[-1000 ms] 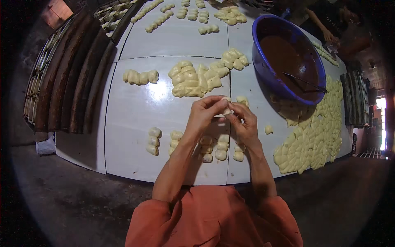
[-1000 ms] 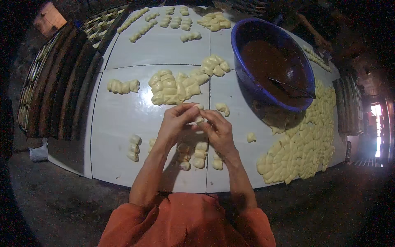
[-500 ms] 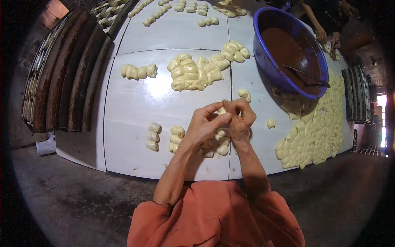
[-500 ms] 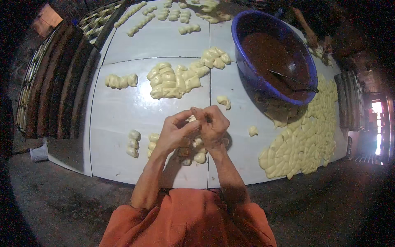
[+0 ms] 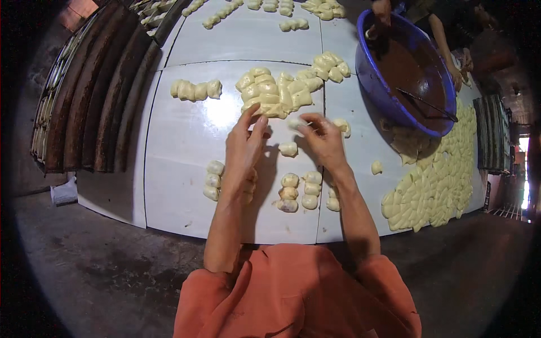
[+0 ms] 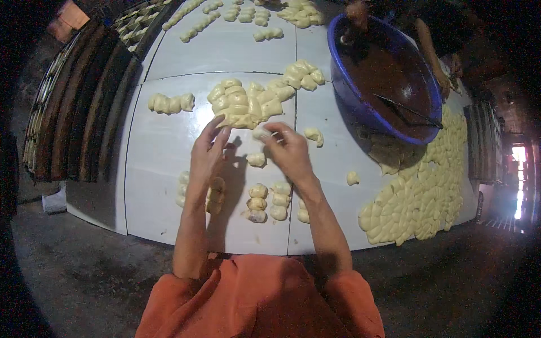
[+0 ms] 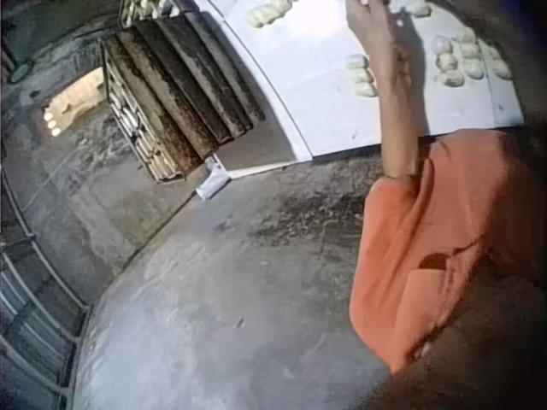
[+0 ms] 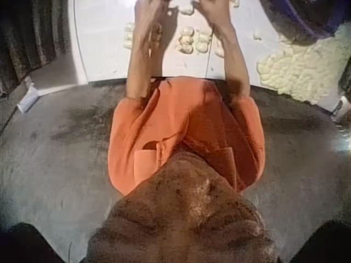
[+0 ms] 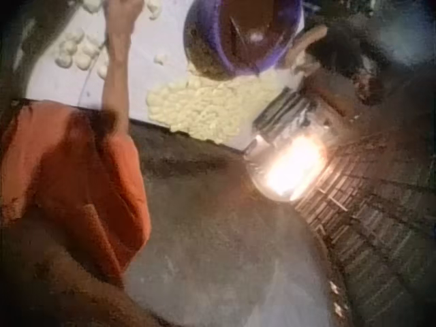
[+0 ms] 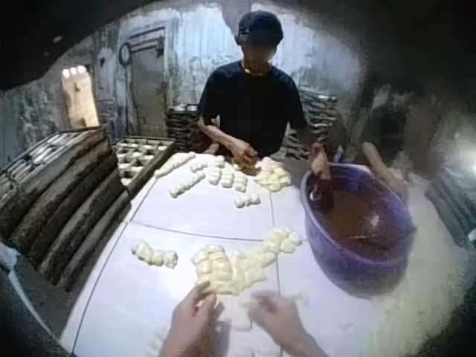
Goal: The person prepares bread dough by hand, filling small pieces of dough with a dark mixture from a bowl and placing the shaped rolls into metal baking tins.
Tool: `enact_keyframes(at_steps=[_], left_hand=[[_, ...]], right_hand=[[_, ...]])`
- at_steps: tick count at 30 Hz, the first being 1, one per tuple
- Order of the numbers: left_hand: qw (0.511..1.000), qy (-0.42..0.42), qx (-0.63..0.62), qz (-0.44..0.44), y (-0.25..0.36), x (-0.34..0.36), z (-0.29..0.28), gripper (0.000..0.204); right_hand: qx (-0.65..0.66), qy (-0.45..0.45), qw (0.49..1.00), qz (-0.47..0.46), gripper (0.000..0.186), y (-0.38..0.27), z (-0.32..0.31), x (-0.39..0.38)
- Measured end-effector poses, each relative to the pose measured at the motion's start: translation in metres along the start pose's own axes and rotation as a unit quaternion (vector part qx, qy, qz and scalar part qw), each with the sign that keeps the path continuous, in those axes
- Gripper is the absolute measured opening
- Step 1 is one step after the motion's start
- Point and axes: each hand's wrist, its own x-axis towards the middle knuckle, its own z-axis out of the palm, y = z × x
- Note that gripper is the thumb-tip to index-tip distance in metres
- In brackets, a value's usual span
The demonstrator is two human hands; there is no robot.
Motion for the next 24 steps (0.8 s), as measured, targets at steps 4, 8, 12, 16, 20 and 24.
enact_keyframes(at_steps=[4,8,12,16,20,24], left_hand=[[0.996,-0.042,0.074,-0.008,-0.011,-0.009,-0.005,0.051],[0.984,-0.04,0.163,0.065,-0.015,-0.016,0.002,0.044],[0.986,-0.004,0.145,0.076,0.001,-0.019,0.014,0.039],[0.993,-0.038,0.093,0.057,0.002,-0.024,0.034,0.041],[0.987,-0.133,0.083,0.034,-0.002,-0.032,0.046,0.058],[0.977,-0.203,-0.059,-0.018,-0.004,-0.037,0.054,0.045]], right_hand=[[-0.221,-0.11,0.969,-0.031,0.029,0.008,-0.001,-0.002],[-0.298,0.094,0.949,-0.047,0.034,-0.006,-0.022,-0.009],[-0.503,0.185,0.835,-0.128,0.034,0.033,-0.066,0.0],[-0.365,0.098,0.922,-0.087,0.027,0.051,-0.078,0.0],[0.136,0.075,0.984,0.085,0.03,0.008,-0.055,-0.032],[0.278,-0.001,0.954,0.113,0.032,-0.016,-0.031,-0.057]])
